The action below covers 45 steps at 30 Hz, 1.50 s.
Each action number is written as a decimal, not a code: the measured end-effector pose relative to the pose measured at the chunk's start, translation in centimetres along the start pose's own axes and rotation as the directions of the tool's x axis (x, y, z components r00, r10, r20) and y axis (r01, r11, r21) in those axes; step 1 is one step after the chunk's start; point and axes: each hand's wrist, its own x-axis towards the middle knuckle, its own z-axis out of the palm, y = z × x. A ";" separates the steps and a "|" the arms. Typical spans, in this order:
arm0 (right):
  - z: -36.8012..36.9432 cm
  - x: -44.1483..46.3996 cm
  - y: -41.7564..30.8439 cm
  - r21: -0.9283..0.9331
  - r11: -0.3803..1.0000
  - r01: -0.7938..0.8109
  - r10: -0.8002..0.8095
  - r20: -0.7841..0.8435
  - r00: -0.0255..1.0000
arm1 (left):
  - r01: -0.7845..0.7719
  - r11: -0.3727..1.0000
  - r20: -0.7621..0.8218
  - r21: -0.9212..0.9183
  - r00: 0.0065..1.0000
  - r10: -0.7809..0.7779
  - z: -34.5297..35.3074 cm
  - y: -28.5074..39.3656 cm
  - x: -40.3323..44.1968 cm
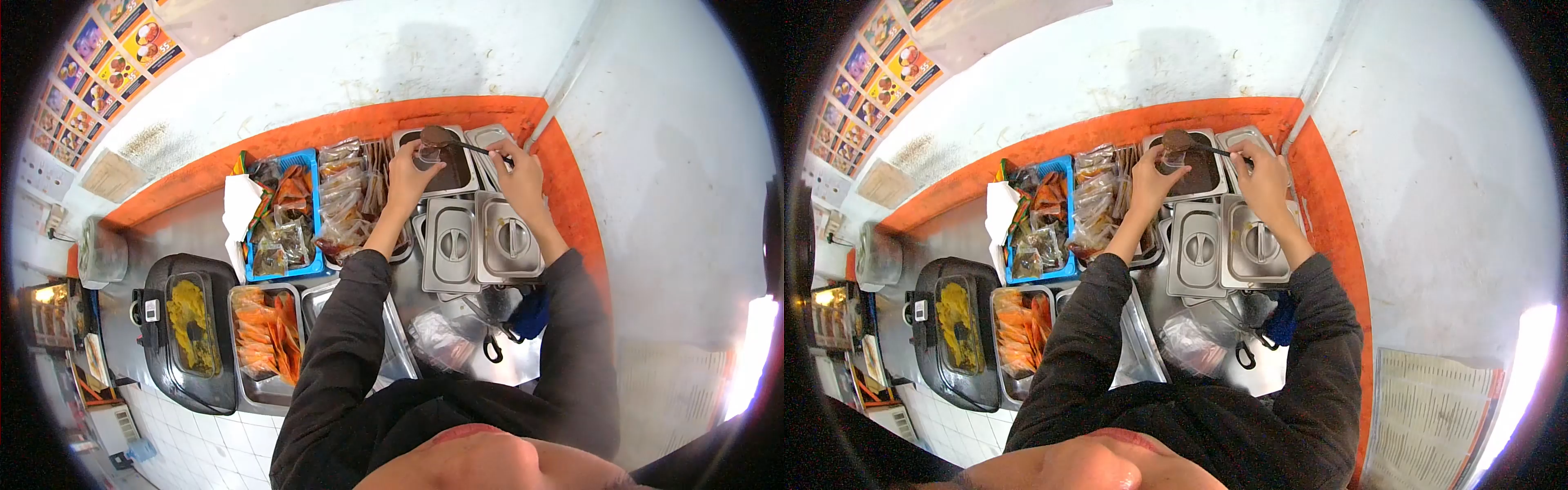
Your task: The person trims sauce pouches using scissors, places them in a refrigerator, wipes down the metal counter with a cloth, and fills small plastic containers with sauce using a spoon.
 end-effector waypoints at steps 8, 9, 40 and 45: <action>0.5 -0.7 -0.3 -0.297 0.922 0.249 -0.294 -0.116 0.949 | 0.016 0.998 0.005 -0.058 1.000 -0.016 -0.2 0.2 0.2; 0.6 -0.8 -0.2 -0.354 0.895 0.272 -0.325 -0.101 0.940 | 0.016 0.998 0.004 -0.059 1.000 -0.016 -0.1 0.2 0.2; 4.1 0.8 5.0 0.109 0.949 -0.296 0.266 0.227 0.937 | 0.042 0.996 -0.059 -0.083 0.997 -0.047 -0.2 -0.3 -1.4; 4.0 -0.2 0.1 0.216 0.953 0.211 -0.252 0.184 0.950 | 0.013 0.988 -0.075 -0.156 0.997 -0.025 -1.9 2.9 -2.0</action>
